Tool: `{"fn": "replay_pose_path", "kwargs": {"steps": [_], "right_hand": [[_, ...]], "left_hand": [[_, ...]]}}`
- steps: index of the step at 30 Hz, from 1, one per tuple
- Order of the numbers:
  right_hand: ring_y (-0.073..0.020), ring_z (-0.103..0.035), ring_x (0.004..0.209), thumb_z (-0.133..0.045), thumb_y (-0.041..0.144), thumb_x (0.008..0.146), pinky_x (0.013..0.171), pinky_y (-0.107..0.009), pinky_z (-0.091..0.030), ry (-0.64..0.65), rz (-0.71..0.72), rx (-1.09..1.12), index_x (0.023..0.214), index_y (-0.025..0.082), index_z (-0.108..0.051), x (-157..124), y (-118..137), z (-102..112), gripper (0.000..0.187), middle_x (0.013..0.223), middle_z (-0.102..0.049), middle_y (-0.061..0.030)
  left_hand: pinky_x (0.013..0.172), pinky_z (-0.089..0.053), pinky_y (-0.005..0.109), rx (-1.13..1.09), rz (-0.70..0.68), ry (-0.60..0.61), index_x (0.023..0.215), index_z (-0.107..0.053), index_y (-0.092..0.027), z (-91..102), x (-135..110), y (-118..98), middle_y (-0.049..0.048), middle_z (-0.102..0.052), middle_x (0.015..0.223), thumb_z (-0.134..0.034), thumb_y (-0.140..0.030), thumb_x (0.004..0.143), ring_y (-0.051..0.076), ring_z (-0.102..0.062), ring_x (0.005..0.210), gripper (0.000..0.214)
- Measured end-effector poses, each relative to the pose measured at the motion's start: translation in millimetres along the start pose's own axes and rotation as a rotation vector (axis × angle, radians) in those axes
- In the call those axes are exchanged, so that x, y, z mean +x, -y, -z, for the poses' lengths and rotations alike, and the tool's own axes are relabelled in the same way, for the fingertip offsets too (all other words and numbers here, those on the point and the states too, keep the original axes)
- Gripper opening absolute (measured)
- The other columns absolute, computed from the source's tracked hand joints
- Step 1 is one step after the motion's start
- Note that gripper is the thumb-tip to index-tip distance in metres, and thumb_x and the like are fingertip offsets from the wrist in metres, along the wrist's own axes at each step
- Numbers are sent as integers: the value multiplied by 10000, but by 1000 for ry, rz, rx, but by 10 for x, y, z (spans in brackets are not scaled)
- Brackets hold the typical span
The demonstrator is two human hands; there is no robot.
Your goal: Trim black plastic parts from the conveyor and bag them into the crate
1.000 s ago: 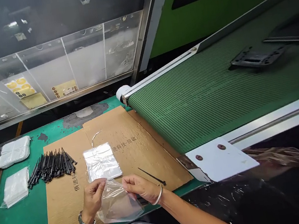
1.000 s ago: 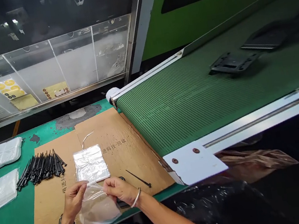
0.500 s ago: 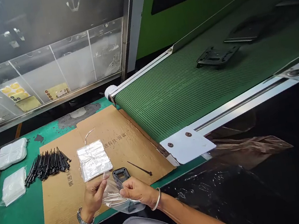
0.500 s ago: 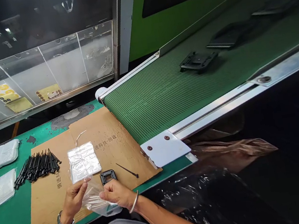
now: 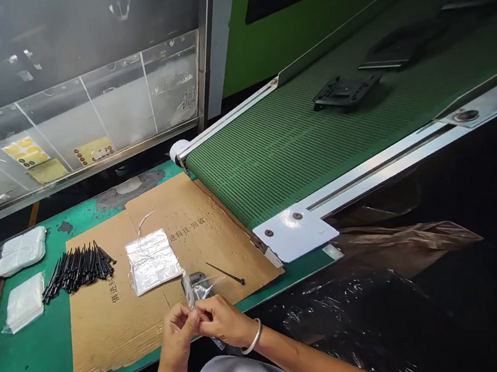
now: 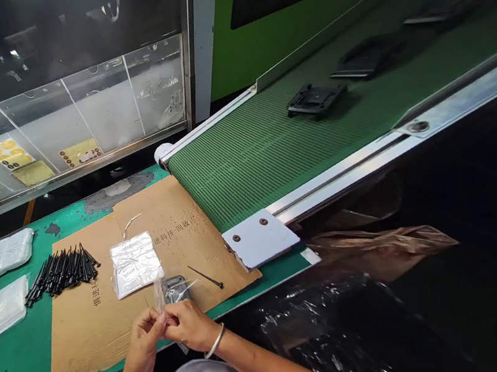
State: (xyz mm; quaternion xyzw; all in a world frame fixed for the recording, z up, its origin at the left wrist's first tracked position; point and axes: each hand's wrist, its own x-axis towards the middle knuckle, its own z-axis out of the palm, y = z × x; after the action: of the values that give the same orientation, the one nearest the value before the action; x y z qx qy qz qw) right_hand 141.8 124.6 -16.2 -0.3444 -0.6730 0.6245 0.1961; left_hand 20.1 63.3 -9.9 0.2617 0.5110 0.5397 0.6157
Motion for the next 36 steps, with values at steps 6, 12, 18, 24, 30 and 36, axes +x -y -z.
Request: {"fn": "replay_pose_path", "kwargs": {"steps": [6, 12, 18, 24, 30, 36], "right_hand": [[-68, -371, 444, -595, 429, 591, 449, -184, -290, -347, -174, 486, 512, 192, -313, 158, -126, 35, 376, 460, -398, 66], [-78, -338, 382, -498, 508, 654, 404, -182, -258, -410, -164, 476, 684, 209, -372, 350, -193, -203, 326, 454, -385, 87], [-113, -471, 477, -399, 312, 816, 475, -208, -269, -322, 93, -373, 694, 179, -567, 396, -263, -358, 246, 499, -516, 14], [-139, -552, 625, -421, 231, 838, 583, -219, -360, -172, 317, -598, 752, 181, -615, 376, -321, -397, 218, 664, -609, -31], [-258, -468, 961, -534, 315, 755, 835, -395, -385, -536, 136, -526, 1072, 161, -515, 227, -830, -199, 353, 1002, -503, -120], [-197, -493, 705, -573, 375, 700, 695, -341, -411, -377, -164, -199, 669, 179, -505, 147, -1276, -51, 210, 666, -471, -23]], "left_hand": [[582, -442, 210, -589, 104, -420, 647, -512, -151, 147, 94, 162, -17, -584, 616, -657, -157, 622, 77, -534, 555, 147], [451, -367, 186, -65, -103, -548, 819, -437, -201, 170, 172, 418, -70, -502, 566, -643, -300, 623, 70, -463, 455, 300], [627, -426, 324, 218, -177, -822, 1031, -427, -179, 398, 245, 566, 40, -535, 833, -573, -324, 669, 167, -536, 704, 416], [673, -399, 341, 1043, -604, -599, 901, -622, -207, 643, 191, 617, 46, -571, 718, -441, -275, 803, 184, -520, 685, 217], [690, -399, 360, 1031, -484, -944, 824, -624, -160, 974, 286, 674, 72, -543, 708, -416, -297, 779, 221, -500, 724, 253], [559, -360, 290, 984, -296, -906, 709, -574, -196, 975, 247, 821, 3, -529, 561, -462, -182, 672, 180, -499, 564, 119]]}}
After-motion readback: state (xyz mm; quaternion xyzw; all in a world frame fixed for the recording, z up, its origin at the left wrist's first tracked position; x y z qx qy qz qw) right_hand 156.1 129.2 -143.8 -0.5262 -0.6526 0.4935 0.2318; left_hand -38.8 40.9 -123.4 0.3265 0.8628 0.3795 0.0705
